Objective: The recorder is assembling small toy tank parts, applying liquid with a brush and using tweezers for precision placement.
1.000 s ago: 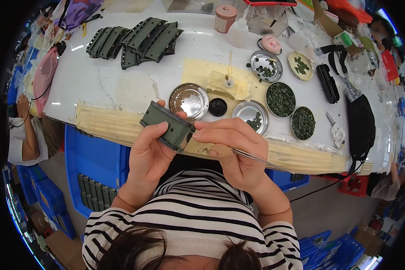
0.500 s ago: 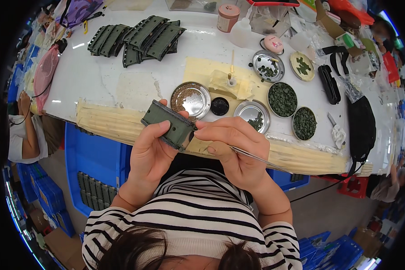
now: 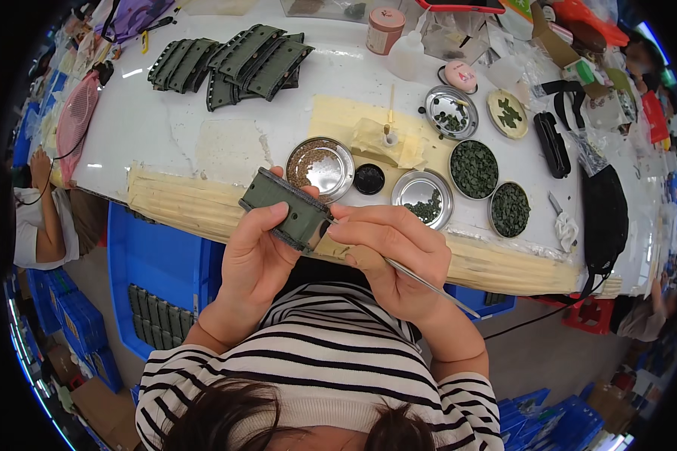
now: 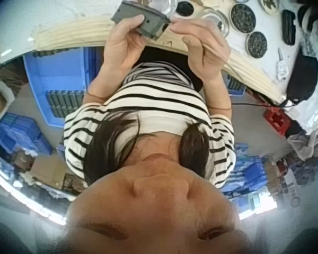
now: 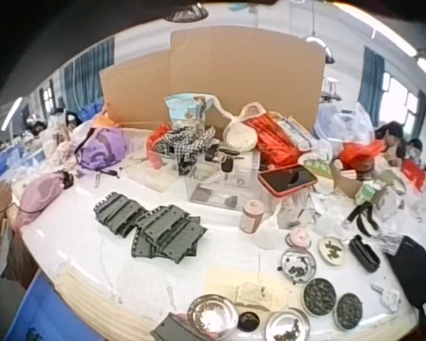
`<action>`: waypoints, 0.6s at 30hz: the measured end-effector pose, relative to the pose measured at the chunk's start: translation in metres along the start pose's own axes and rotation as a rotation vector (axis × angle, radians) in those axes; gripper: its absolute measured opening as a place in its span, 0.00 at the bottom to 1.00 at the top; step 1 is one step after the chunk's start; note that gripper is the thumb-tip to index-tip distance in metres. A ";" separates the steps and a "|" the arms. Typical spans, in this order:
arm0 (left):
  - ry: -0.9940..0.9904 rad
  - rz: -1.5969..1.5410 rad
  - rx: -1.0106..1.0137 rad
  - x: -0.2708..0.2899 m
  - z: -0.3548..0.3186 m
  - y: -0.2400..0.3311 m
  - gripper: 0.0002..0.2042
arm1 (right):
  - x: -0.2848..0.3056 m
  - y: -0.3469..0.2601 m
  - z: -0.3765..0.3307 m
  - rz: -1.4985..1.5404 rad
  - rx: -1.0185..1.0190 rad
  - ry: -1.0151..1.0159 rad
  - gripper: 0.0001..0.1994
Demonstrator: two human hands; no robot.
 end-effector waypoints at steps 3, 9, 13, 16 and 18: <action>0.013 0.025 -0.032 0.001 -0.001 -0.001 0.23 | -0.002 0.002 -0.002 0.036 -0.011 0.026 0.06; -0.010 0.066 -0.060 0.002 0.001 -0.001 0.24 | -0.003 0.007 -0.002 0.039 0.020 0.021 0.06; -0.024 0.061 -0.072 0.003 0.002 -0.003 0.24 | -0.004 0.008 -0.004 0.008 0.038 0.030 0.06; -0.052 0.047 -0.081 0.003 0.002 -0.005 0.25 | -0.005 0.008 -0.010 0.005 0.058 0.061 0.07; -0.075 0.028 -0.083 0.004 0.002 -0.005 0.25 | -0.006 0.005 -0.011 0.005 0.072 0.073 0.08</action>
Point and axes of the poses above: each hand's wrist, its own z-axis towards the middle knuckle, its own x-axis out of the back of the hand, y = z × x, the point moved 5 cm from there along z, towards the middle knuckle, and after that the axes turned 8 degrees about -y, right-handed, at the moved point
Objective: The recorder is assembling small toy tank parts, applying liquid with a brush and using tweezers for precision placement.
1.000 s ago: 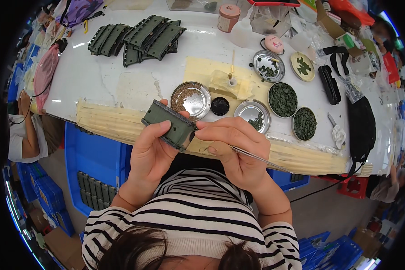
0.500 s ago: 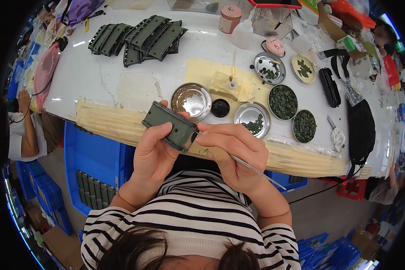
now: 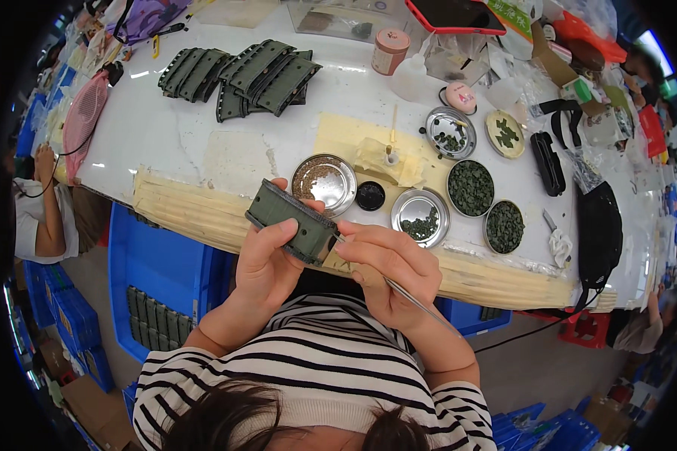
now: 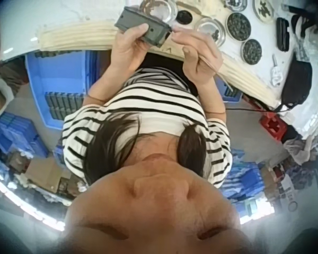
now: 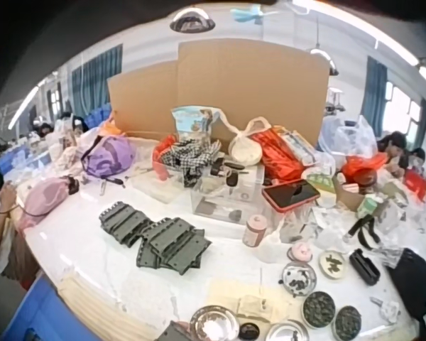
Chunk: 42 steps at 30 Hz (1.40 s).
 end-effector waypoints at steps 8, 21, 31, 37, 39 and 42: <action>-0.084 -0.063 0.034 0.001 0.002 -0.002 0.26 | 0.002 -0.011 -0.003 0.015 0.021 -0.016 0.12; -0.103 -0.048 0.033 -0.003 0.003 -0.006 0.26 | 0.003 -0.011 -0.009 -0.057 0.039 0.001 0.10; -0.035 0.027 0.015 -0.002 0.001 -0.010 0.27 | 0.000 -0.009 -0.011 -0.086 0.018 0.080 0.08; -0.060 -0.003 0.012 -0.003 0.001 -0.010 0.26 | 0.000 -0.009 -0.010 -0.087 0.027 0.090 0.08; -0.099 -0.069 0.011 0.000 0.002 -0.010 0.25 | 0.000 -0.009 -0.010 -0.085 0.033 0.090 0.08; -0.073 -0.056 0.031 0.000 0.002 -0.009 0.27 | -0.002 -0.005 -0.011 -0.074 0.032 0.097 0.11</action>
Point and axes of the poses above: each hand's wrist, its own z-axis towards the middle knuckle, its own x-axis out of the back of the hand, y = z × x, the point moved 5 cm from there along z, towards the middle knuckle, and after that the axes turned 8 degrees about -y, right-handed, at the moved point
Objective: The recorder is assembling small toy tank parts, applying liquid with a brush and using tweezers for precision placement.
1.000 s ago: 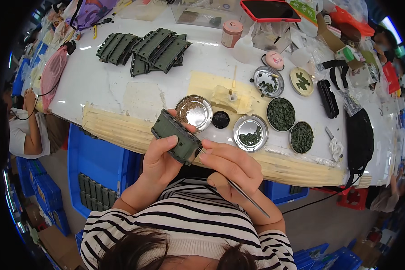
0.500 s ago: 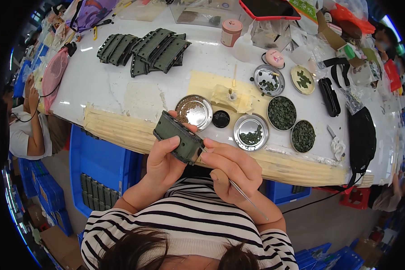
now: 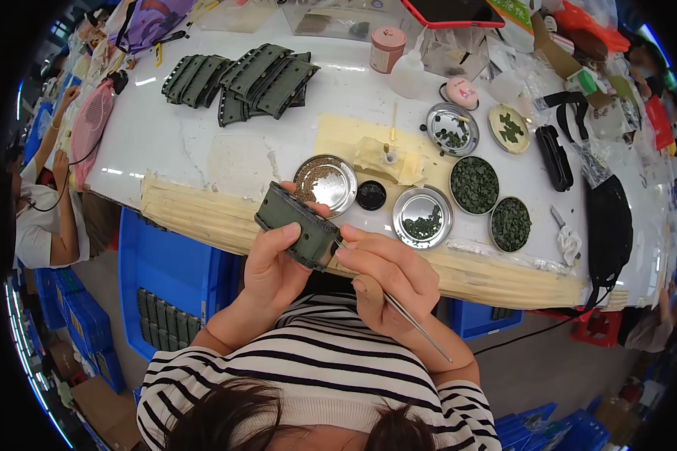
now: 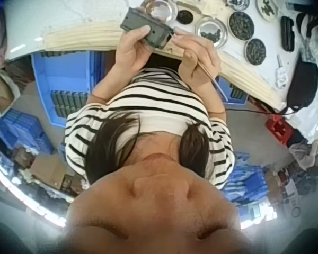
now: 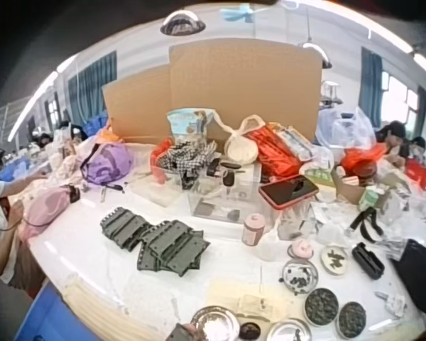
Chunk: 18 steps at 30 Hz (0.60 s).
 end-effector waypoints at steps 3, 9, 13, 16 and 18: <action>0.045 0.060 0.027 -0.004 0.003 0.012 0.28 | 0.005 0.009 0.007 0.233 -0.041 0.089 0.19; -0.057 -0.149 -0.073 -0.005 0.008 0.044 0.25 | 0.018 0.013 0.007 0.272 -0.087 0.222 0.28; -0.196 -0.604 0.076 -0.004 0.011 0.042 0.26 | 0.005 0.014 -0.001 0.280 -0.101 0.132 0.25; -0.197 -0.815 0.151 -0.012 0.013 0.036 0.29 | -0.004 0.009 -0.001 0.321 -0.067 0.108 0.21; -0.165 -0.820 0.151 -0.014 0.014 0.037 0.29 | -0.007 0.004 0.001 0.306 -0.052 0.092 0.20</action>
Point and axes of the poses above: each hand's wrist, its own z-axis towards the middle knuckle, its own x-axis out of the back of the hand, y = z × x, the point moved 5 cm from there along z, towards the middle knuckle, and after that the axes turned 8 degrees about -y, right-handed, at the moved point
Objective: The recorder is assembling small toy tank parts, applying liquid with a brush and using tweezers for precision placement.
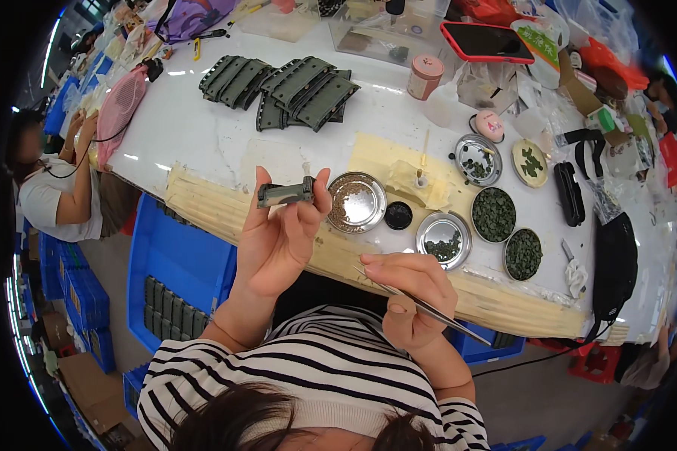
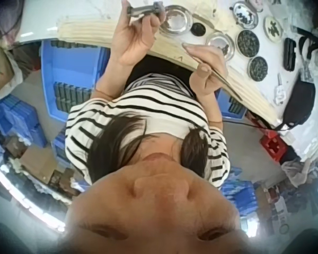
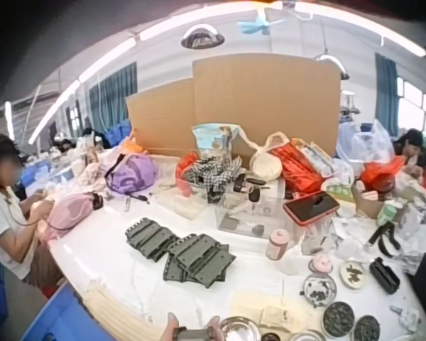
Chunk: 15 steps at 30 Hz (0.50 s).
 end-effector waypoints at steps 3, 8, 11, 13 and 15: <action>-0.017 -0.043 0.016 0.002 0.003 -0.001 0.29 | 0.000 -0.003 0.002 -0.071 0.026 -0.050 0.19; 0.007 -0.069 0.013 0.004 0.000 0.001 0.28 | -0.002 0.001 0.004 -0.126 0.009 -0.040 0.17; 0.021 0.288 -0.134 0.005 -0.008 0.014 0.30 | -0.001 0.012 0.009 -0.084 -0.192 -0.045 0.12; 0.129 0.712 -0.299 -0.004 -0.014 0.019 0.26 | -0.003 0.023 0.015 -0.104 -0.318 -0.089 0.05; 0.214 0.917 -0.422 -0.006 -0.020 0.027 0.23 | -0.007 0.032 0.020 -0.215 -0.322 -0.158 0.05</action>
Point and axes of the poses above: each hand's wrist, its own z-axis towards the middle knuckle, its own x-axis out of the back of the hand, y = z × x, the point moved 5 cm from there along z, towards the middle knuckle, and after that the axes turned 8 degrees about -y, right-handed, at the moved point
